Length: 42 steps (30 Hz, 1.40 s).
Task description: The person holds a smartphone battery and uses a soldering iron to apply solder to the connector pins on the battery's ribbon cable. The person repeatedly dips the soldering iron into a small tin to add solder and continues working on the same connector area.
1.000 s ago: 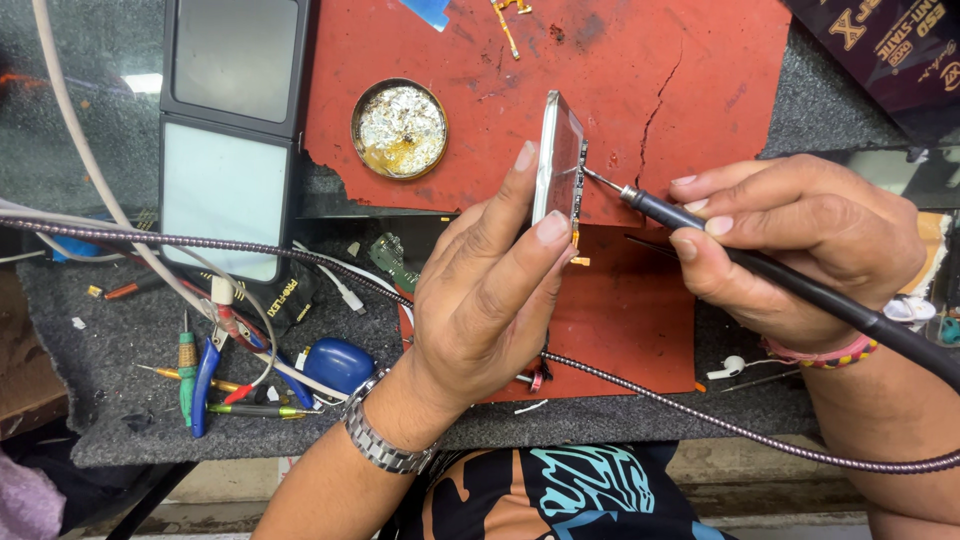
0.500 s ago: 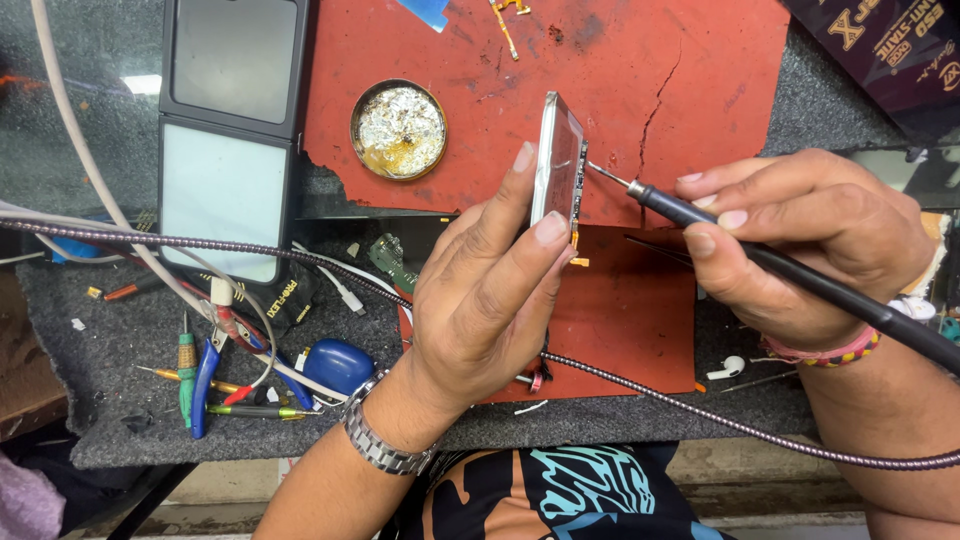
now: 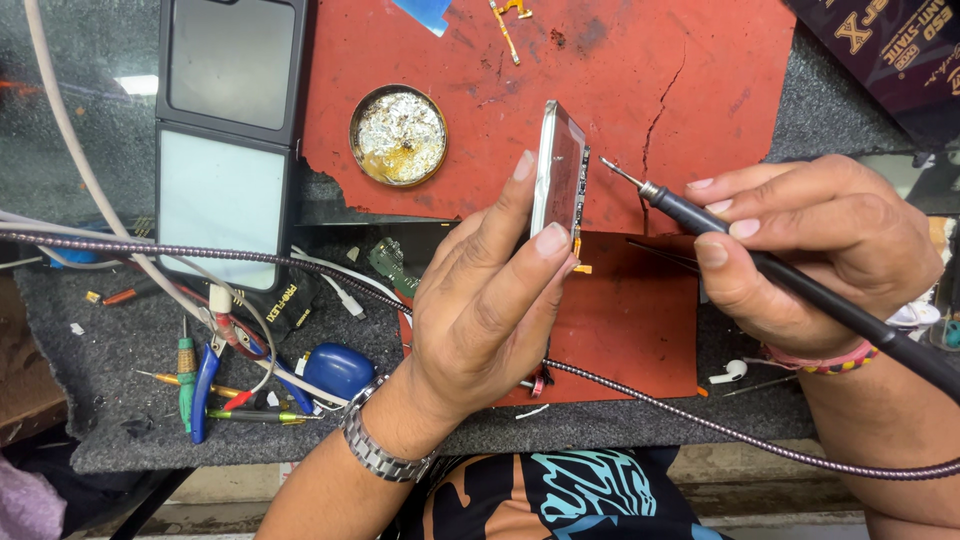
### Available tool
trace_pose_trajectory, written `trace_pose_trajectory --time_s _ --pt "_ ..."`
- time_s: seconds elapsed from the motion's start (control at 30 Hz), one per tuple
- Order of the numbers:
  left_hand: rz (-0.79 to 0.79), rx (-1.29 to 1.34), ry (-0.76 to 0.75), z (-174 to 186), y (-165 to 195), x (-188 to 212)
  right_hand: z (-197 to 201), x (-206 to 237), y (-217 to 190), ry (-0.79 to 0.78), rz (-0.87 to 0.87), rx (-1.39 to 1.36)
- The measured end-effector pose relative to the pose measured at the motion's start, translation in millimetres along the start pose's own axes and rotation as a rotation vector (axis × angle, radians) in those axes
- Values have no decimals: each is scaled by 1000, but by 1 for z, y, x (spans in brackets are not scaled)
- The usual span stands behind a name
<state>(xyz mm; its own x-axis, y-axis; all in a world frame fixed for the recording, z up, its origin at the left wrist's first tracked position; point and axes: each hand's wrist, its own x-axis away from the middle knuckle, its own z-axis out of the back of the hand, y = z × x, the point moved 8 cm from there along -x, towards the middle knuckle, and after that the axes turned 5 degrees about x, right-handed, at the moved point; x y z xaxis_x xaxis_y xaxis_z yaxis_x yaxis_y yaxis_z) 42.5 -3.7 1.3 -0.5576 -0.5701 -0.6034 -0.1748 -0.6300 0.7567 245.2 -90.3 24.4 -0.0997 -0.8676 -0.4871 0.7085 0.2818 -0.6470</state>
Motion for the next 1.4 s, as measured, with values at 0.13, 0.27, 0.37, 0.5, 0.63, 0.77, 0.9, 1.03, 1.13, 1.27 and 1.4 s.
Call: trace_pose_trajectory --time_s 0.13,0.27,0.37,0.5,0.63,0.77,0.9,1.03,1.13,1.27,1.4 --pt "3 0 -6 1 1 0 1 -1 -4 -20 -21 9" --pt "7 5 -11 0 2 0 2 -3 -7 -22 -20 22" --pt "8 8 -10 1 2 0 2 -3 -7 -19 -31 25" --pt "5 -1 -8 1 4 0 1 -3 -6 5 -16 -9" --pt "2 2 -5 2 5 -2 2 -1 -3 40 -24 -29" --pt "-8 -1 -1 2 6 -4 2 0 -3 28 -4 -18" --pt "8 -15 -5 2 8 -3 3 2 0 40 -20 -26" --pt "16 -13 3 2 8 0 3 2 3 42 -14 -42" --pt "37 -3 6 3 5 1 3 3 4 41 -11 -47" --pt "117 -45 89 11 4 5 2 5 4 9 -29 -28" --pt "256 52 227 17 0 15 4 8 5 32 -32 -91"
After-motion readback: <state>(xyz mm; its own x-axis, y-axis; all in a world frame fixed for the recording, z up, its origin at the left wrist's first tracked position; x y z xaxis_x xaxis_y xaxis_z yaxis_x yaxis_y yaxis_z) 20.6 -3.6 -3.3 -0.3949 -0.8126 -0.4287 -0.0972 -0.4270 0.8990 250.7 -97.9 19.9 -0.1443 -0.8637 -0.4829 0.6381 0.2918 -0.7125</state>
